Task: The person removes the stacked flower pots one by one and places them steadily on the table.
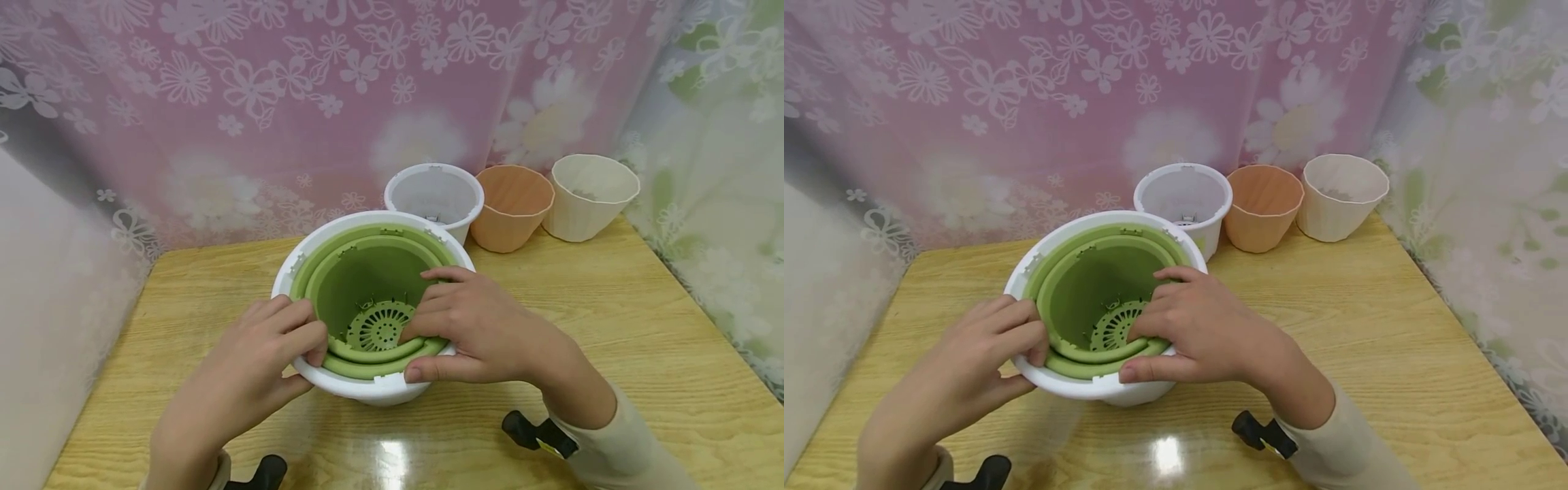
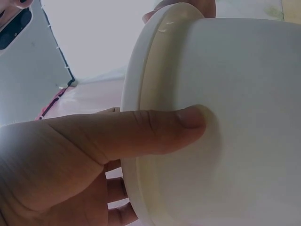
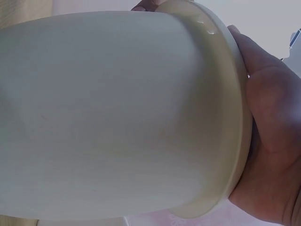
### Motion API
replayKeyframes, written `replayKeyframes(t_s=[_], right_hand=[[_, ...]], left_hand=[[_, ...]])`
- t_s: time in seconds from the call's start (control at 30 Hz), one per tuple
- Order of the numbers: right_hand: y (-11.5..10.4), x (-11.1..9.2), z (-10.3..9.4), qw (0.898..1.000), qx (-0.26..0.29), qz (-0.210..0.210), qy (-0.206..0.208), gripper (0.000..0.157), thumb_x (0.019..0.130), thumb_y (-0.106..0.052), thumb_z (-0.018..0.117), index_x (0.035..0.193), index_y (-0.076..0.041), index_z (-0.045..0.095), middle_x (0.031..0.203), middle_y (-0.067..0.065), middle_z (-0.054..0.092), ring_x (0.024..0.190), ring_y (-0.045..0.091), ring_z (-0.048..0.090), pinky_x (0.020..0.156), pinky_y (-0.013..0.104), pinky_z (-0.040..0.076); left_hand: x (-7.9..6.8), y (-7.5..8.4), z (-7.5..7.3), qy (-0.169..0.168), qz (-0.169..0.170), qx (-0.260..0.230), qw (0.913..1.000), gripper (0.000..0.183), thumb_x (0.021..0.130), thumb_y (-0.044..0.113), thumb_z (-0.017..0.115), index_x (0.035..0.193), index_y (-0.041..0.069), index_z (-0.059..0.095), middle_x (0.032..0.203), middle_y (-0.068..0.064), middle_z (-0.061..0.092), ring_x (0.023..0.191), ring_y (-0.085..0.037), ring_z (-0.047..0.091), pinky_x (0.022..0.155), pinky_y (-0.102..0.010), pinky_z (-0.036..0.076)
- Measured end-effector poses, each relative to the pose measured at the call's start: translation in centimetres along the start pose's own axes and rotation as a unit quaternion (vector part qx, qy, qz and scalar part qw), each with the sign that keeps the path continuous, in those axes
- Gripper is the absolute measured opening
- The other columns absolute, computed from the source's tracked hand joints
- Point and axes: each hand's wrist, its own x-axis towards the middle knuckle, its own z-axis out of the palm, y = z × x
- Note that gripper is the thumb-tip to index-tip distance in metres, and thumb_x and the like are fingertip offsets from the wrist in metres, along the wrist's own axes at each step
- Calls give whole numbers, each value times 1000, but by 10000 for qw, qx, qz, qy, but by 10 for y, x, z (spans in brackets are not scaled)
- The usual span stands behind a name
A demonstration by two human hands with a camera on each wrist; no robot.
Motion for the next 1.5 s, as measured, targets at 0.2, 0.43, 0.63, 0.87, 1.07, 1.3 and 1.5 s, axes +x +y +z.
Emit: replayKeyframes(t_s=[0.2,0.43,0.63,0.87,1.07,1.3,1.5], right_hand=[[0,0,0,9999,75,73,51,44,95,-62,49,100,-25,72,89,-18,67,87,-2,63,109,45,37],[-1,0,0,9997,144,154,91,39,94,-60,54,98,-26,72,86,-19,66,85,-2,62,108,45,38],[0,0,1,9997,165,156,107,41,94,-62,52,98,-26,73,86,-19,66,84,-2,61,109,44,37],[1,1,2,9996,221,142,139,43,93,-63,52,98,-26,73,86,-19,67,84,-1,62,108,44,38],[0,1,1,9992,311,158,198,41,93,-63,54,97,-27,73,83,-19,65,82,-2,60,108,44,38],[-2,3,-2,9948,811,-125,605,23,93,-48,64,91,-27,73,80,-19,61,80,-2,57,107,41,38],[0,4,-2,9916,882,-345,880,22,95,-43,63,92,-24,73,81,-17,63,81,0,58,106,41,39]], left_hand=[[0,0,0,-19,-11,1,10000,38,74,12,82,80,22,46,86,13,42,84,-9,40,75,-29,33],[0,-1,1,-20,9,-2,10000,38,74,12,82,80,22,46,86,13,42,85,-9,41,75,-29,33],[-1,0,1,-7,-22,-42,10000,38,73,12,82,80,22,46,86,13,41,85,-9,41,76,-30,33],[-2,0,2,19,-35,-67,10000,38,74,13,82,80,22,46,86,13,42,86,-9,41,77,-30,33],[-2,0,2,12,-35,-75,10000,38,74,12,82,80,22,46,86,13,42,86,-10,42,77,-29,33],[-2,0,1,1,-37,-107,9999,38,74,13,82,80,22,46,88,12,42,86,-9,41,77,-29,33],[-1,-1,1,41,-5,-145,9999,39,73,10,83,78,22,46,85,13,42,85,-9,41,76,-28,33]])
